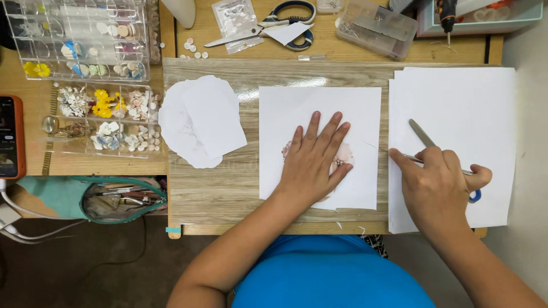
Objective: The person uses a craft knife to trace and cut a floral image printed on paper, then switches to scissors to trim the edges. The person handles the paper and tools on a cluttered craft table.
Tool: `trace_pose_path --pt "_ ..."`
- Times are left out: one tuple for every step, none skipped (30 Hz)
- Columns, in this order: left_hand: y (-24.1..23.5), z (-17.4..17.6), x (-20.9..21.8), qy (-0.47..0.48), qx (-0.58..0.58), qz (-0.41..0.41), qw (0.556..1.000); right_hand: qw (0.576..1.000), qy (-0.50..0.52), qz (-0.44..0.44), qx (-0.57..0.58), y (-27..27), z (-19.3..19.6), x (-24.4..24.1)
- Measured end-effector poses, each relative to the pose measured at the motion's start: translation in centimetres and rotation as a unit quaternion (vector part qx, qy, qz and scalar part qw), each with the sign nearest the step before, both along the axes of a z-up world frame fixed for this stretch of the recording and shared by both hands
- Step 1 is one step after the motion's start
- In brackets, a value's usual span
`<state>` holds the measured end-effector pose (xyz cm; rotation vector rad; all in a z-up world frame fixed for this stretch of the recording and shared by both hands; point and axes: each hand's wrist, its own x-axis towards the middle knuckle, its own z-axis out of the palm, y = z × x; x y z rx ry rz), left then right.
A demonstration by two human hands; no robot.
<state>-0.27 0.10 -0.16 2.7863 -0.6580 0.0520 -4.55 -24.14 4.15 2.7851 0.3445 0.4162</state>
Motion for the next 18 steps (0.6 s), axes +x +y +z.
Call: trace_pose_path --pt "0.0 -0.1 0.0 -0.001 0.000 -0.001 1.000 1.000 -0.001 -0.001 0.000 -0.2 0.0 0.1" --pt "0.1 -0.2 0.0 -0.002 -0.003 -0.002 1.000 1.000 0.014 -0.006 0.014 -0.3 0.1 0.2" --pt "0.1 -0.2 0.0 -0.004 -0.007 -0.004 1.000 0.999 0.028 -0.012 0.028 -0.5 0.2 0.5" --pt "0.0 0.0 0.0 -0.005 -0.007 -0.005 1.000 0.999 0.027 -0.012 0.028 -0.5 0.9 0.7" --pt "0.1 0.2 -0.1 0.006 -0.029 -0.004 1.000 0.995 0.058 -0.026 0.079 -0.4 1.5 1.2" --pt "0.2 0.4 -0.2 0.017 -0.052 -0.003 0.999 0.987 0.088 -0.039 0.129 -0.2 2.2 1.6" --pt "0.5 0.9 -0.4 0.016 -0.050 0.000 0.999 0.987 0.088 -0.035 0.131 0.5 2.6 2.1" --pt "0.7 1.5 -0.7 0.004 -0.046 -0.012 0.999 0.975 0.116 -0.064 0.177 1.2 3.2 2.7" --pt "0.9 2.1 -1.0 -0.009 -0.043 -0.026 0.999 0.960 0.143 -0.096 0.222 1.8 3.7 3.1" --pt "1.2 1.9 -1.5 -0.009 -0.043 -0.025 0.999 0.960 0.142 -0.095 0.222 2.6 3.7 4.0" --pt "1.7 1.7 -1.9 0.013 -0.074 -0.079 0.994 0.944 0.198 -0.108 0.241 3.5 3.6 5.0" --pt "2.1 1.5 -2.3 0.035 -0.103 -0.132 0.985 0.924 0.253 -0.121 0.260 4.4 3.5 5.9" --pt "2.0 0.6 -2.7 0.035 -0.103 -0.131 0.985 0.924 0.254 -0.119 0.260 5.0 2.3 6.7" --pt "2.0 -0.4 -3.1 0.026 -0.093 -0.132 0.987 0.930 0.231 -0.073 0.275 5.5 1.1 7.4" --pt "1.9 -1.4 -3.4 0.017 -0.082 -0.133 0.988 0.934 0.208 -0.026 0.289 6.1 -0.2 8.2" --pt "2.0 -1.5 -3.6 0.017 -0.081 -0.131 0.988 0.934 0.208 -0.024 0.290 7.1 -0.4 8.9" --pt "2.0 -1.6 -3.7 0.009 -0.090 -0.129 0.987 0.934 0.206 -0.008 0.290 8.1 -0.7 9.6" --pt "2.0 -1.7 -3.8 0.001 -0.100 -0.128 0.987 0.935 0.204 0.008 0.291 9.1 -1.0 10.3"
